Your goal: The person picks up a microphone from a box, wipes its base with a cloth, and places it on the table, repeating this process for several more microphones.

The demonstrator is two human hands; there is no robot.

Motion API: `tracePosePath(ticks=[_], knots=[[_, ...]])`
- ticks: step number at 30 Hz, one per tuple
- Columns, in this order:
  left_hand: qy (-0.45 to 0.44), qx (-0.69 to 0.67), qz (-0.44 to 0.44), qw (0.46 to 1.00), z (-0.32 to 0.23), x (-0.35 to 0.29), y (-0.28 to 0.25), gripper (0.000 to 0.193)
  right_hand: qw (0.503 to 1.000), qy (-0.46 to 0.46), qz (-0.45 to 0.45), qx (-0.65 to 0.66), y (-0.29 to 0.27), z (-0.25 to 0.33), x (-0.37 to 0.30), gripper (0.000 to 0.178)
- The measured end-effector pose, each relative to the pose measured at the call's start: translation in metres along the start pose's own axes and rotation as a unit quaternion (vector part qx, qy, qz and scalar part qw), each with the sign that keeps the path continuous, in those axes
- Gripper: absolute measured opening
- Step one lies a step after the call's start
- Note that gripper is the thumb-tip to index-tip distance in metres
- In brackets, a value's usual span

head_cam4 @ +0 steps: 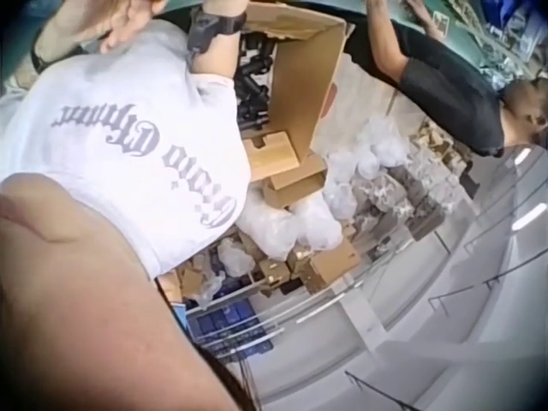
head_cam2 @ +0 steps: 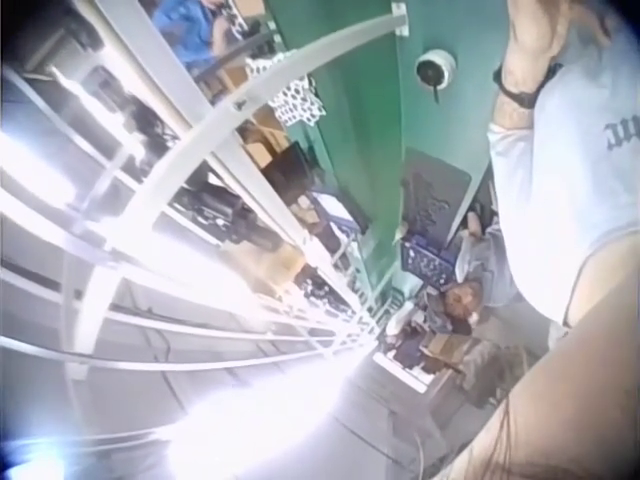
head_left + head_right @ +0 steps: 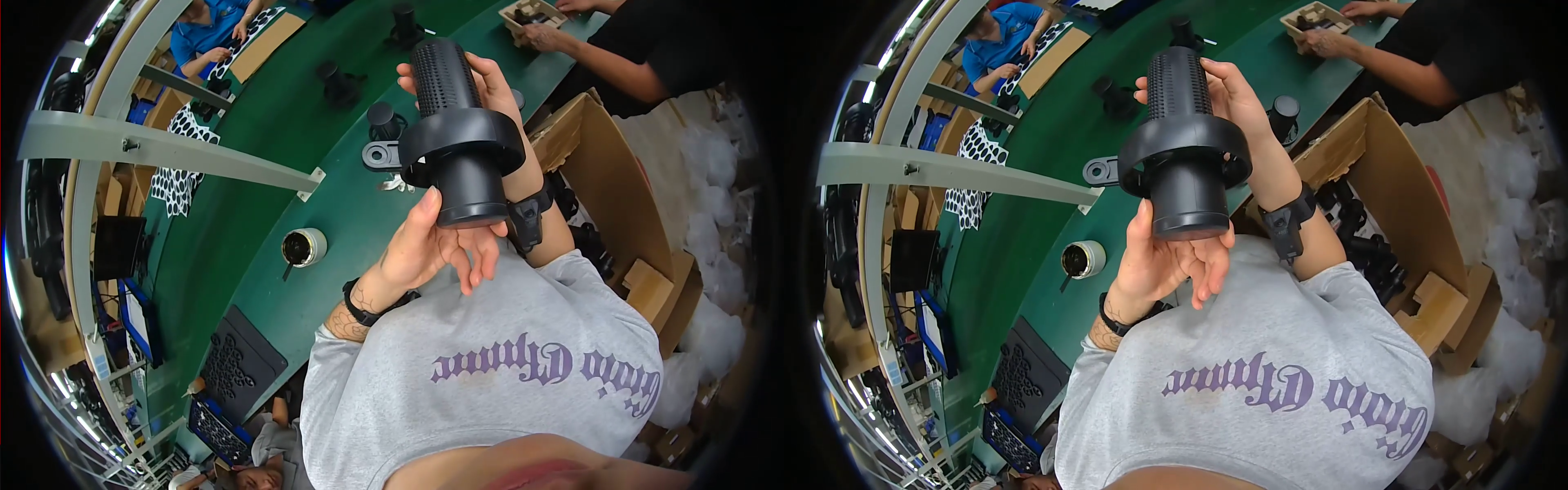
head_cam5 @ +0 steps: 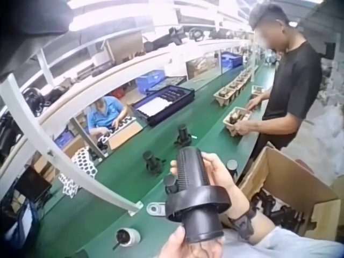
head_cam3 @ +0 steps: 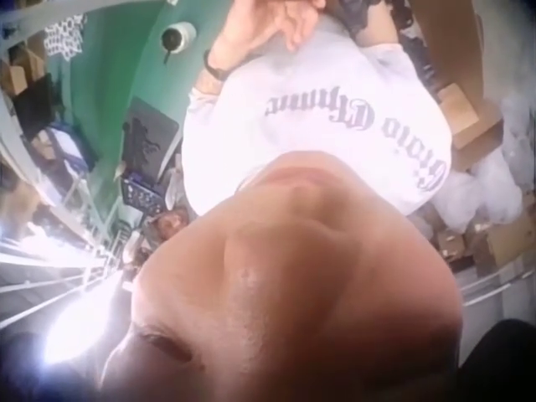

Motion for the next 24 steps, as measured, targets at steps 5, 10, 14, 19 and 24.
tracePosePath(ticks=[5,10,14,19,24], knots=[[-0.004,0.155,-0.07,0.985,-0.005,-0.002,0.006,0.082,0.994,0.008,-0.006,0.111,0.003,-0.007,-0.001,0.056],[0.151,0.398,-0.202,0.882,-0.021,-0.009,0.013,0.042,0.95,0.071,0.055,0.3,0.003,-0.009,-0.001,0.048],[0.496,0.738,-0.167,0.426,-0.047,-0.007,0.029,0.023,0.942,0.057,0.053,0.325,0.002,-0.008,-0.003,0.048],[0.45,0.809,-0.147,0.35,-0.051,-0.007,0.033,0.034,0.96,0.02,0.027,0.278,-0.003,-0.006,-0.007,0.048],[0.509,0.791,-0.135,0.311,-0.056,0.006,0.026,0.029,0.979,-0.041,-0.012,0.197,-0.006,-0.001,-0.009,0.047]])
Point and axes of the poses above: each hand's wrist, its own x-axis towards the middle knuckle, its own y-axis out of the palm, z = x × y, the point moved 3 cm from there along x, towards the middle knuckle, and after that the axes turned 12 degrees about -x, right-handed, at the moved point
